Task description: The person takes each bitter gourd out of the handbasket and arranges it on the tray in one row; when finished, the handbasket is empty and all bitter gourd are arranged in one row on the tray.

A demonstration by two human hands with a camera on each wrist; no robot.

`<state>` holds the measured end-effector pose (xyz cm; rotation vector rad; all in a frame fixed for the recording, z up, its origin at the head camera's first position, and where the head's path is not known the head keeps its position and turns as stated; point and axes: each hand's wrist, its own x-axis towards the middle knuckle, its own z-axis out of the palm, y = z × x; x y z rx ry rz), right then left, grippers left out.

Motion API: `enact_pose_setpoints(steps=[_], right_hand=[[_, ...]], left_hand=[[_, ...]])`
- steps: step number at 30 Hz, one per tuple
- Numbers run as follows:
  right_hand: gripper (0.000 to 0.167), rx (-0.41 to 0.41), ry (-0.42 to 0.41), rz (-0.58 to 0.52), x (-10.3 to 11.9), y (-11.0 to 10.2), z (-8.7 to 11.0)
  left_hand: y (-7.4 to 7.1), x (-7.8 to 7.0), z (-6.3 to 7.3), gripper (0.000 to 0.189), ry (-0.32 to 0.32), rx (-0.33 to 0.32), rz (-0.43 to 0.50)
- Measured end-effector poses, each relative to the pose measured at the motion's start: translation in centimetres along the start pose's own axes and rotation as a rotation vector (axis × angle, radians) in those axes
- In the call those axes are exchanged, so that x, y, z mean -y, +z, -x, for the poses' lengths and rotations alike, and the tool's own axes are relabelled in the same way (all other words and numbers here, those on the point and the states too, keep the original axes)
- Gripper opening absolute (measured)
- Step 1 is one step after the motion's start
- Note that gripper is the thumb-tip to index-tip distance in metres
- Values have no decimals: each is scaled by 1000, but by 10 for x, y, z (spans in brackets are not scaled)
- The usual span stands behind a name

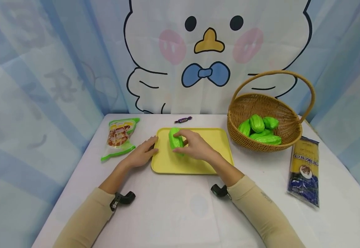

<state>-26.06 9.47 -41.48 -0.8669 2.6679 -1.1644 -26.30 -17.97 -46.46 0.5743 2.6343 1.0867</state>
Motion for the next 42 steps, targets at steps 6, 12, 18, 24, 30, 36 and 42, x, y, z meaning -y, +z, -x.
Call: enact_pose_setpoints(steps=[6, 12, 18, 24, 30, 36, 42], right_hand=[[53, 49, -17, 92, 1, 15, -10], [52, 51, -17, 137, 3, 20, -12], [54, 82, -4, 141, 3, 23, -15], [58, 139, -1, 146, 3, 25, -15], [56, 138, 4, 129, 3, 26, -15], [55, 118, 12, 106, 4, 28, -16], [56, 116, 27, 90, 7, 31, -17]], left_hand=[[0, 3, 1, 61, -21, 0, 7], [0, 4, -2, 61, -16, 7, 14], [-1, 3, 1, 60, -20, 3, 27], [0, 3, 0, 60, -9, 0, 23], [0, 4, -1, 60, -23, 0, 21], [1, 5, -1, 60, -14, -5, 25], [1, 4, 0, 59, 6, -7, 26]])
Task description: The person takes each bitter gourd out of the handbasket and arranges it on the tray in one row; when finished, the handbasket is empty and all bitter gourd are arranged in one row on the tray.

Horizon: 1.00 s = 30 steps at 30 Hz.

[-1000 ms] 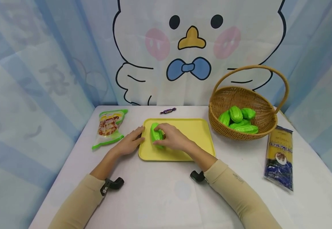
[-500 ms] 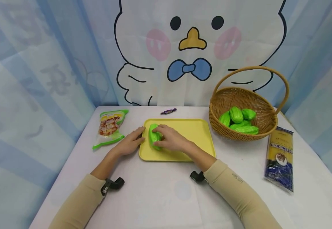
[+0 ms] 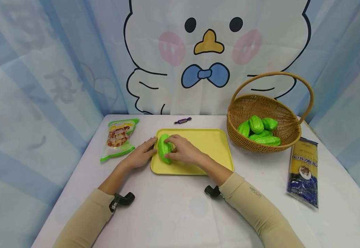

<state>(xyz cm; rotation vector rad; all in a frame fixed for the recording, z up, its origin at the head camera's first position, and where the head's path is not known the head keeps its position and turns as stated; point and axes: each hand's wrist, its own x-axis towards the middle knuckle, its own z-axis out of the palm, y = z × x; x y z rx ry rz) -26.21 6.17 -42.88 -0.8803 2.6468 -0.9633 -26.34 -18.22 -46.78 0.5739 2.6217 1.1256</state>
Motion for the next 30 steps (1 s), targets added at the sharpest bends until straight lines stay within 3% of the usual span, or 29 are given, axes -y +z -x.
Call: enact_pose_setpoints(steps=[16, 23, 30], right_hand=[[58, -21, -9, 15, 3, -1, 2], [63, -41, -27, 37, 13, -20, 18], [59, -165, -111, -29, 14, -49, 42]], left_hand=[[-1, -3, 2, 60, -9, 3, 8], [0, -2, -1, 60, -20, 6, 2], [0, -1, -2, 60, -29, 7, -12]])
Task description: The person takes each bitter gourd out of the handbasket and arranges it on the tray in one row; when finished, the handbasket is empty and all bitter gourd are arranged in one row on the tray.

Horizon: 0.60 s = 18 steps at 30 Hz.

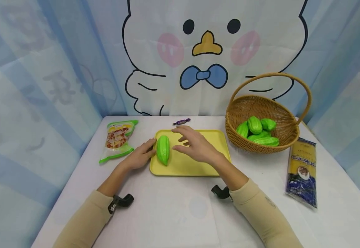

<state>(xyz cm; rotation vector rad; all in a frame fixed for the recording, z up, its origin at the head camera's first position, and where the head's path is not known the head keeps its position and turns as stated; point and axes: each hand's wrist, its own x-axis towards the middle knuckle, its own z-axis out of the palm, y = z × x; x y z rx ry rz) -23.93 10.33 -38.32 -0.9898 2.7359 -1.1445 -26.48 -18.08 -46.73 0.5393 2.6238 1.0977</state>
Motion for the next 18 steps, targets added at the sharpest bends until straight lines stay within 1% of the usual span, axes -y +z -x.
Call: enact_pose_setpoints(steps=[1, 3, 7, 10, 15, 18], right_hand=[[59, -24, -11, -11, 0, -5, 3], [58, -75, -34, 2, 0, -14, 8], [58, -158, -77, 74, 0, -28, 15], [57, -187, -80, 115, -1, -36, 19], [58, -205, -62, 122, -1, -48, 24], [59, -235, -67, 115, -1, -58, 30]], left_hand=[[0, 0, 0, 60, 0, -1, 0], [1, 0, 1, 60, 0, -5, 3], [-1, -1, 1, 60, 3, -10, -3], [-2, -3, 2, 60, 0, -7, 1], [-2, -3, 2, 60, 2, -4, 5], [-1, -1, 2, 60, 5, -2, 3]])
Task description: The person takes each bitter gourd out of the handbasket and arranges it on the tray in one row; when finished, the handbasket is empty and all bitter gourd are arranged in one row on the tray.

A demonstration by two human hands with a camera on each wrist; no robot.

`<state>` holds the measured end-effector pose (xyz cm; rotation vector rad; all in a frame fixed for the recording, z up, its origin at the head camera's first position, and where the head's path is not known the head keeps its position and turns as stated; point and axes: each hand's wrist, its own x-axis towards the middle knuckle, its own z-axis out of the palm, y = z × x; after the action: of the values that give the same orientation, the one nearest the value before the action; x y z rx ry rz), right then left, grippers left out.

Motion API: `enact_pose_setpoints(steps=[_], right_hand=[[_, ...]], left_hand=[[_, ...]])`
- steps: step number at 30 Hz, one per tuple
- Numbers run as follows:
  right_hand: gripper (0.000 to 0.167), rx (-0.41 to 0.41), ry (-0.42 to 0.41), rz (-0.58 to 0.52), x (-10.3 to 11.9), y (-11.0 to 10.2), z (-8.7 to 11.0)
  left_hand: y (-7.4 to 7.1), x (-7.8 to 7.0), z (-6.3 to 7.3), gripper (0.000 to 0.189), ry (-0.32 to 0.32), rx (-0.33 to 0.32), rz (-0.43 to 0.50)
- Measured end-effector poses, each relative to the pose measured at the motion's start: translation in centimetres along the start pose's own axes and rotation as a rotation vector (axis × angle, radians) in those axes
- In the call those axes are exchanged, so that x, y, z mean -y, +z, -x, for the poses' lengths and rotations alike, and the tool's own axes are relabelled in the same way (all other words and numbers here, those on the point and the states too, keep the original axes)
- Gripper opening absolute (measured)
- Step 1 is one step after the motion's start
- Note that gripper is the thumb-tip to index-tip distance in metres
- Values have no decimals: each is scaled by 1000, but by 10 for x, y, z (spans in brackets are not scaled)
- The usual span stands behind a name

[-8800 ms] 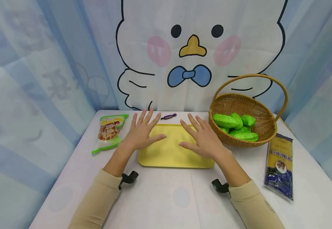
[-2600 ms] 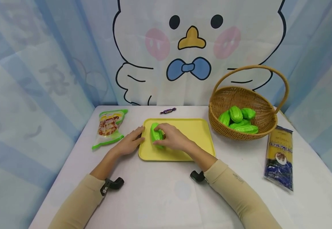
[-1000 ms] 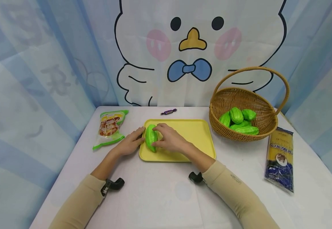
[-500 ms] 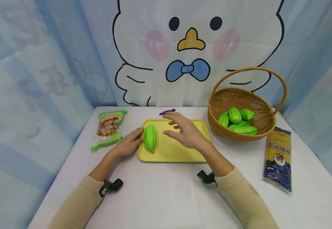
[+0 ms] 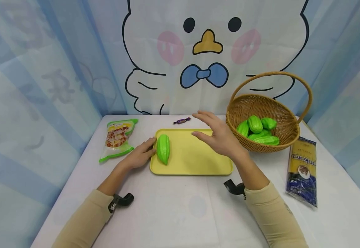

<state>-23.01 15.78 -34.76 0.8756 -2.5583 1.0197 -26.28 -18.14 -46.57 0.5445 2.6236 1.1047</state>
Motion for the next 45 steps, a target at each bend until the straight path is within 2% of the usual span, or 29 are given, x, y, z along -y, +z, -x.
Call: enact_pose_setpoints(steps=[7, 22, 28, 35, 39, 45], right_hand=[[54, -148, -11, -2, -12, -33, 8], [51, -302, 146, 54, -35, -95, 30], [57, -290, 279, 96, -51, -115, 41], [70, -240, 454, 153, -83, -121, 51], [72, -231, 512, 205, -103, -119, 52], [70, -225, 527, 270, -128, -116, 57]], left_hand=[[1, -1, 0, 60, -4, 7, 11], [0, -3, 2, 61, -1, -3, 11], [1, -1, 1, 60, 2, -5, 8], [2, 1, 1, 60, 3, -5, 4], [1, 1, 1, 60, 5, -7, 0], [1, 1, 0, 61, 8, 0, 3]])
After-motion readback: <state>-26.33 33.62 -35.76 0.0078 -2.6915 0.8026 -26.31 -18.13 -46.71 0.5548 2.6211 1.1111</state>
